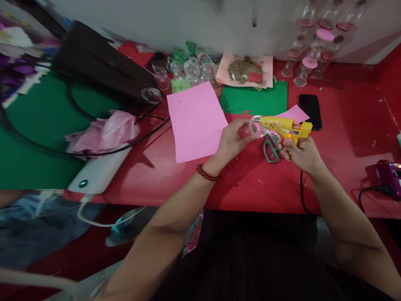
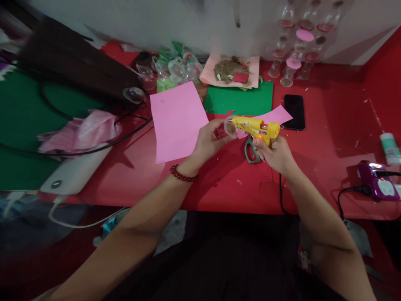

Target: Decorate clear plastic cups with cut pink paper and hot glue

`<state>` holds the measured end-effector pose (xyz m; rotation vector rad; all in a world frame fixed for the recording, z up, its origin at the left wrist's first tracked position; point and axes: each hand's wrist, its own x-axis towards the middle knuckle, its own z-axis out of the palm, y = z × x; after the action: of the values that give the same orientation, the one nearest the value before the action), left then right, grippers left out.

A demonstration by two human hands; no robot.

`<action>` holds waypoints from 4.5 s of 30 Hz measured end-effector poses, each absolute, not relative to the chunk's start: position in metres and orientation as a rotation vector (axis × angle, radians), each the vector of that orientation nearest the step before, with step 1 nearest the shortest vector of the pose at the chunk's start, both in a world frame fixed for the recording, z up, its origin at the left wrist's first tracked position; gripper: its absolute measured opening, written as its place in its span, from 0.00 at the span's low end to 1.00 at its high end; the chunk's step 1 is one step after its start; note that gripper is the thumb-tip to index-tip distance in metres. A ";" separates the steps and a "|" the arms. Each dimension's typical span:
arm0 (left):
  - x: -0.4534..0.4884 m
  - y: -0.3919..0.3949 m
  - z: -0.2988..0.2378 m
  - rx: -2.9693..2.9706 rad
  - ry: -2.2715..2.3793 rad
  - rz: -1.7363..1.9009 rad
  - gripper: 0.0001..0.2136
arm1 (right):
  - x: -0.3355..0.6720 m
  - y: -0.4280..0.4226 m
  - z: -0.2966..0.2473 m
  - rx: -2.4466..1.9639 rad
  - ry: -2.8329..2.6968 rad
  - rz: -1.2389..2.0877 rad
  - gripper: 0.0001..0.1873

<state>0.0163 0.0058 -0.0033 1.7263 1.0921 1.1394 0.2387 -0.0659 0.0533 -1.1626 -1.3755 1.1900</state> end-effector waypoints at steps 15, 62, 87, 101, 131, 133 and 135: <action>0.017 0.000 0.004 1.705 1.034 1.132 0.14 | 0.241 -0.064 0.050 -1.193 -1.363 1.158 0.36; 0.014 0.002 0.001 1.754 1.155 1.192 0.14 | 0.249 -0.062 0.049 -1.319 -1.369 1.042 0.35; 0.016 0.005 0.006 1.594 1.143 1.252 0.14 | 0.247 -0.062 0.050 -1.332 -1.354 1.019 0.36; 0.013 0.008 0.004 1.592 1.173 1.264 0.14 | 0.249 -0.063 0.051 -1.308 -1.383 1.050 0.31; 0.010 0.012 0.001 1.595 1.263 1.324 0.16 | 0.246 -0.065 0.051 -1.365 -1.436 1.012 0.35; 0.009 0.012 0.001 1.605 1.268 1.331 0.16 | 0.246 -0.066 0.051 -1.351 -1.434 1.018 0.34; 0.009 0.012 0.002 1.619 1.277 1.330 0.16 | 0.246 -0.067 0.052 -1.351 -1.454 1.024 0.34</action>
<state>0.0088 0.0123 0.0016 1.6193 1.2774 1.3296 0.2460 -0.0668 0.0519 -1.3506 -1.4540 1.0239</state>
